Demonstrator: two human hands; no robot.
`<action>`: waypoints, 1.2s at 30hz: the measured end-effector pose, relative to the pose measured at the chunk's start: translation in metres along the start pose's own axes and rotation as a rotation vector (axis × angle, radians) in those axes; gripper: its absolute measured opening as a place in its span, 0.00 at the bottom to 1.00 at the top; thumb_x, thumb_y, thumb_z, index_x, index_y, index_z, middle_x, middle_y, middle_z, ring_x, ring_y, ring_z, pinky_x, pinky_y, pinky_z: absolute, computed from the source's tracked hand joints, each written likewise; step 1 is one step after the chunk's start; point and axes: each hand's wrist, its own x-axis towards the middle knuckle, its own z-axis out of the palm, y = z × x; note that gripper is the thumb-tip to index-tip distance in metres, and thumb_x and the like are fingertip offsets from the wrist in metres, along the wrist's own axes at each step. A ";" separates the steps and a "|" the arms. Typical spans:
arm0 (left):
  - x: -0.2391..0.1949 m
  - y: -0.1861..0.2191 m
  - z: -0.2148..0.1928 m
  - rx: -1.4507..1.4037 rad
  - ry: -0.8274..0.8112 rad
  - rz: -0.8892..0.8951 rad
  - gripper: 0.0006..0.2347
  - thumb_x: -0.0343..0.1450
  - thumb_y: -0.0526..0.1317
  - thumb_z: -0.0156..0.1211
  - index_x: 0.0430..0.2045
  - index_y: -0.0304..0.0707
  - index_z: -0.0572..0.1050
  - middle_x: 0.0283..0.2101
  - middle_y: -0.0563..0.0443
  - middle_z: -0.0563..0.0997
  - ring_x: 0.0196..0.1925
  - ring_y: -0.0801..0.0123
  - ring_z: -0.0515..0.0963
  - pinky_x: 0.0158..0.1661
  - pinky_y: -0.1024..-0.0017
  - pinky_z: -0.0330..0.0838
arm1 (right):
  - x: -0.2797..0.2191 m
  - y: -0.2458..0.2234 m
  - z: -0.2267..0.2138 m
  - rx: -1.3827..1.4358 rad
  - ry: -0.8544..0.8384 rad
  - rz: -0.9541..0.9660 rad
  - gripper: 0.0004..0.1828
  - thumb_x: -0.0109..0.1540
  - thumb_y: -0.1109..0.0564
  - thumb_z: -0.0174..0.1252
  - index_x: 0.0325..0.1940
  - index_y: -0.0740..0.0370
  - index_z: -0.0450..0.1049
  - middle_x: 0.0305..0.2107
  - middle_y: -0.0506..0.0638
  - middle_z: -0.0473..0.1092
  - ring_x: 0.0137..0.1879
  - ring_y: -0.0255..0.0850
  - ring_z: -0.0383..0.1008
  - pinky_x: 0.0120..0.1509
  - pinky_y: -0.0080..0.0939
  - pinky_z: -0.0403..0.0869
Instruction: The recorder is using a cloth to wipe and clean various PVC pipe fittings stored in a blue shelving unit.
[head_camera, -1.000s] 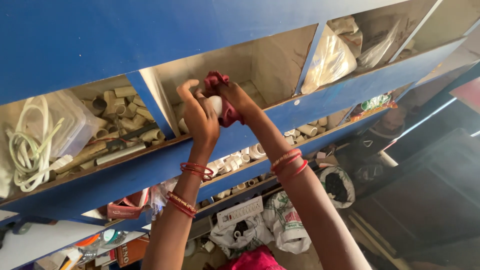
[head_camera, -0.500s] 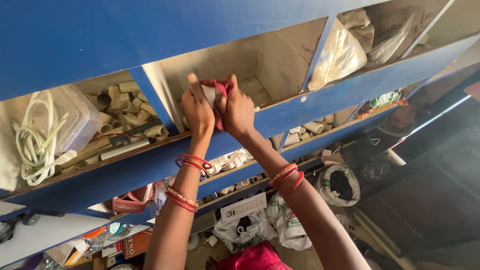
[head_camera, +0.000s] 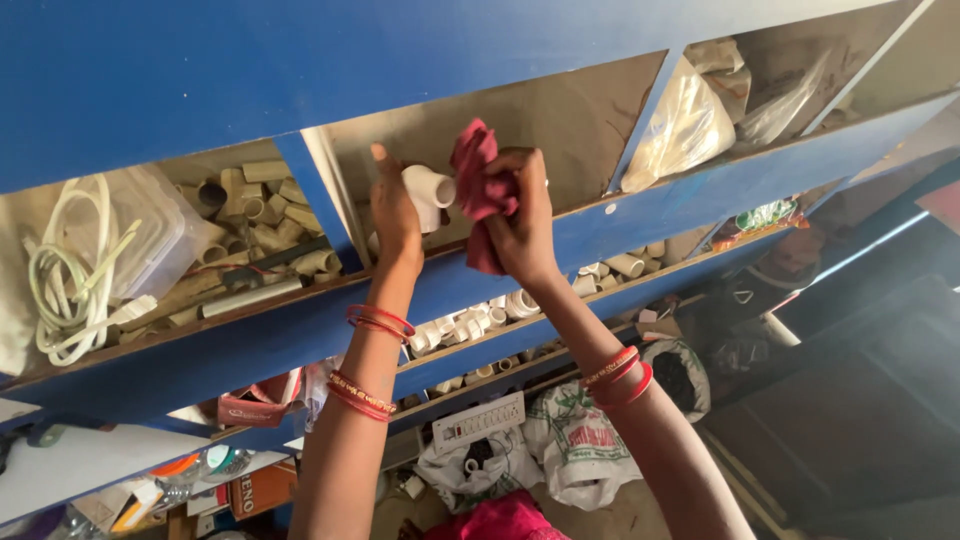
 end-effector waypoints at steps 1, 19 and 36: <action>-0.001 0.001 0.000 -0.001 0.001 -0.003 0.32 0.72 0.70 0.35 0.27 0.39 0.75 0.28 0.54 0.75 0.31 0.71 0.74 0.33 0.69 0.70 | 0.001 -0.014 0.000 -0.001 -0.002 0.002 0.19 0.65 0.59 0.61 0.57 0.58 0.64 0.50 0.51 0.63 0.57 0.44 0.67 0.63 0.40 0.70; -0.023 0.016 0.007 0.351 -0.024 0.441 0.29 0.81 0.62 0.33 0.25 0.33 0.69 0.22 0.55 0.68 0.26 0.74 0.67 0.31 0.72 0.66 | 0.011 -0.014 -0.029 -0.412 -0.575 -0.060 0.35 0.57 0.59 0.64 0.69 0.48 0.69 0.47 0.52 0.73 0.51 0.52 0.77 0.54 0.47 0.74; -0.028 0.010 0.001 0.296 -0.139 0.483 0.31 0.80 0.63 0.38 0.28 0.31 0.77 0.25 0.51 0.74 0.32 0.73 0.74 0.36 0.73 0.70 | 0.028 -0.045 -0.054 -0.975 -0.539 -0.655 0.31 0.55 0.52 0.67 0.64 0.41 0.75 0.46 0.50 0.73 0.44 0.45 0.77 0.48 0.43 0.78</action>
